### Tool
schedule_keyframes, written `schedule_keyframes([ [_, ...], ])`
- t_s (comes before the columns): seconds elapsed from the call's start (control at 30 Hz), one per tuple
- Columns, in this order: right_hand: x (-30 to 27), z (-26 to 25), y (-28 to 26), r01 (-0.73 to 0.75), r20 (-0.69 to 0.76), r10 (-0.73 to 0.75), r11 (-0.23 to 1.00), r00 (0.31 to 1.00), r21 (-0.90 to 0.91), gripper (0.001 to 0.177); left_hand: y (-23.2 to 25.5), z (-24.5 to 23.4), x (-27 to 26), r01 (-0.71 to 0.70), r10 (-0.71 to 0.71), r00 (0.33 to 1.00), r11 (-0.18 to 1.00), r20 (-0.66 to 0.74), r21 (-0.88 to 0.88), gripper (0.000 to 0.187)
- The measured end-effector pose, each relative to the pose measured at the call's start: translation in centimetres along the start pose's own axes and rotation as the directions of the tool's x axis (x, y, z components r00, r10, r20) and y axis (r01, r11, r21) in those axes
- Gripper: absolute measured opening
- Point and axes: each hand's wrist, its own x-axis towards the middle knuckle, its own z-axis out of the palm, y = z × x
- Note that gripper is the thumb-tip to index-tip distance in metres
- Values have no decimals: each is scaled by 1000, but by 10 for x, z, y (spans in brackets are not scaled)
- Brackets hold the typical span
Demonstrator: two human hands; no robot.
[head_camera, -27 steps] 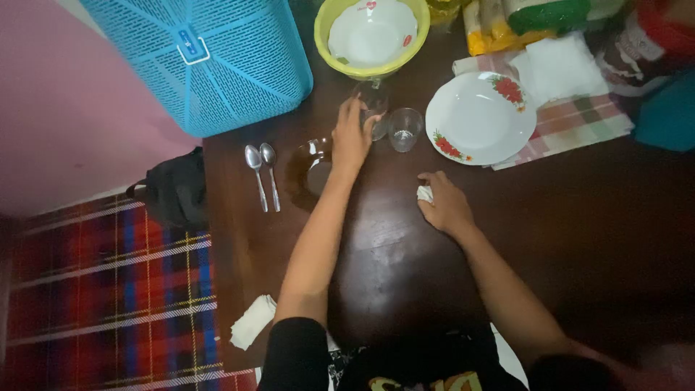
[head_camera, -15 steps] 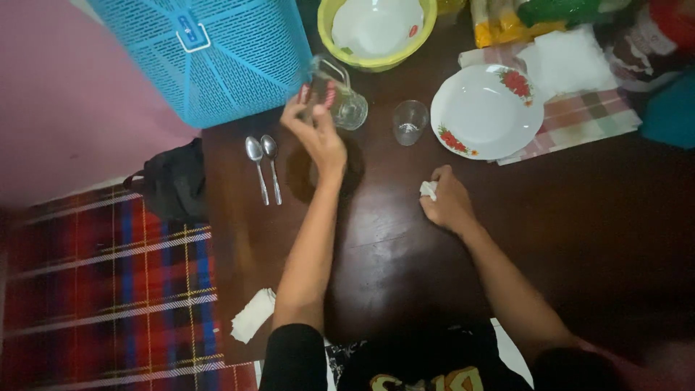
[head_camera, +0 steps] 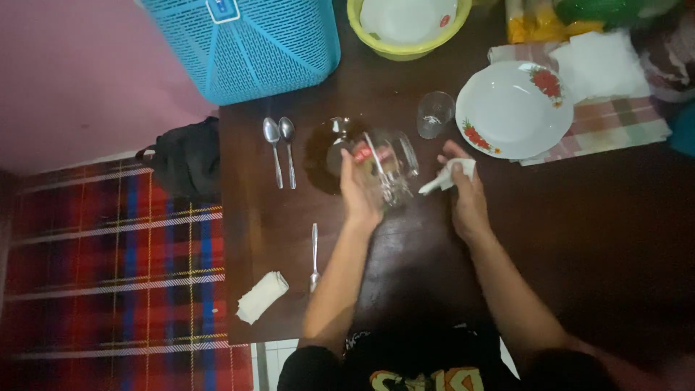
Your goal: The person wipes a glass mug and a metal spoon with a white cloth on a wooden table. The person rotates the mug to wipe all sides and then wipes the spoon before placing both items back on the table.
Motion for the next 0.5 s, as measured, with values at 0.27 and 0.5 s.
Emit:
schedule_keyframes([
  [0.27,-40,52,-4,45,93,-36,995,995,-93,70,-11,4,-49,-230,186,972,867,141,443,73],
  [0.5,-39,56,-17,244,200,-238,970,950,-7,108,5,-2,-69,-370,260,928,742,267,559,81],
])
